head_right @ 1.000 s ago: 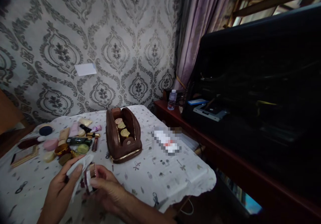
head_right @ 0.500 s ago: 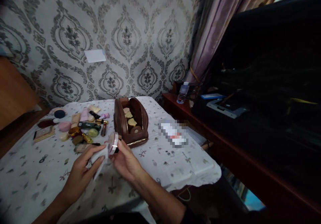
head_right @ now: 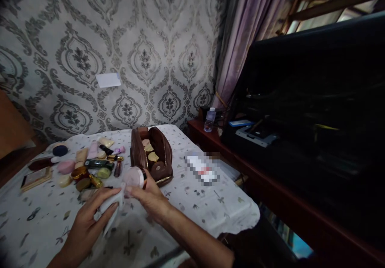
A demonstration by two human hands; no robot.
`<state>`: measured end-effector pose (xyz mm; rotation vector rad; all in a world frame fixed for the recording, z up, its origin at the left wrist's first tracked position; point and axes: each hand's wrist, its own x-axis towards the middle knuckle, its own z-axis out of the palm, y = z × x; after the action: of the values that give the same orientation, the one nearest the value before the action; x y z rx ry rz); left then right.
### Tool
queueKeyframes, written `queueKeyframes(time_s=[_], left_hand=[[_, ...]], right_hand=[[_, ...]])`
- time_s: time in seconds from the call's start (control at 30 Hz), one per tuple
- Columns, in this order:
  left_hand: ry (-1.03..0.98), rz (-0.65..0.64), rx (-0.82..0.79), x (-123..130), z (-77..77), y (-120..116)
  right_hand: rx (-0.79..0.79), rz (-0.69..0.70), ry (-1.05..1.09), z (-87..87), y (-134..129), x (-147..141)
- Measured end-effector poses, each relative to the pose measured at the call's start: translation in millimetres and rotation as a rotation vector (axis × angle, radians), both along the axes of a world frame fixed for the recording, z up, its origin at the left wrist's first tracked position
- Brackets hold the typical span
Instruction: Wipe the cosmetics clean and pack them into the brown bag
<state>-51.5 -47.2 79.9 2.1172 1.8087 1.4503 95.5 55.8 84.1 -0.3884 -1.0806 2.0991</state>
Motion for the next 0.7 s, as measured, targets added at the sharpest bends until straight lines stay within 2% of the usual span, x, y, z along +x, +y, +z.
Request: queueKeyframes(time_s=[0.1,0.17,0.3,0.37,0.43,0.5,0.57,0.7], left_hand=[[-0.007,0.056,-0.028,-7.5,-7.7,1.9],[-0.020,0.078,-0.073,-13.9,-14.0,4.5],[-0.015,0.068,-0.168,-28.5,-32.1,11.7],[0.009,0.047,-0.171,-36.8,-45.5,15.5],[0.047,0.025,-0.171,-45.5,-61.1,18.7],[0.103,0.016,-0.191,-53.4,-76.8,21.0],[0.155,0.021,-0.208,-58.7,-89.7,22.3],[0.196,0.016,-0.168,-61.0,-102.4,24.0]], right_hand=[[0.043,-0.124,-0.052,18.5,21.1,7.3],[0.140,-0.196,-0.108,32.7,44.7,11.4],[0.541,-0.292,-0.296,64.5,104.8,11.1],[0.845,-0.367,-0.545,80.6,132.1,5.6],[1.116,-0.424,-0.941,94.9,152.6,-2.5],[1.304,-0.417,-1.300,105.5,165.7,-11.9],[1.359,-0.399,-1.464,111.3,172.7,-21.6],[1.408,-0.351,-1.565,111.3,178.3,-40.4]])
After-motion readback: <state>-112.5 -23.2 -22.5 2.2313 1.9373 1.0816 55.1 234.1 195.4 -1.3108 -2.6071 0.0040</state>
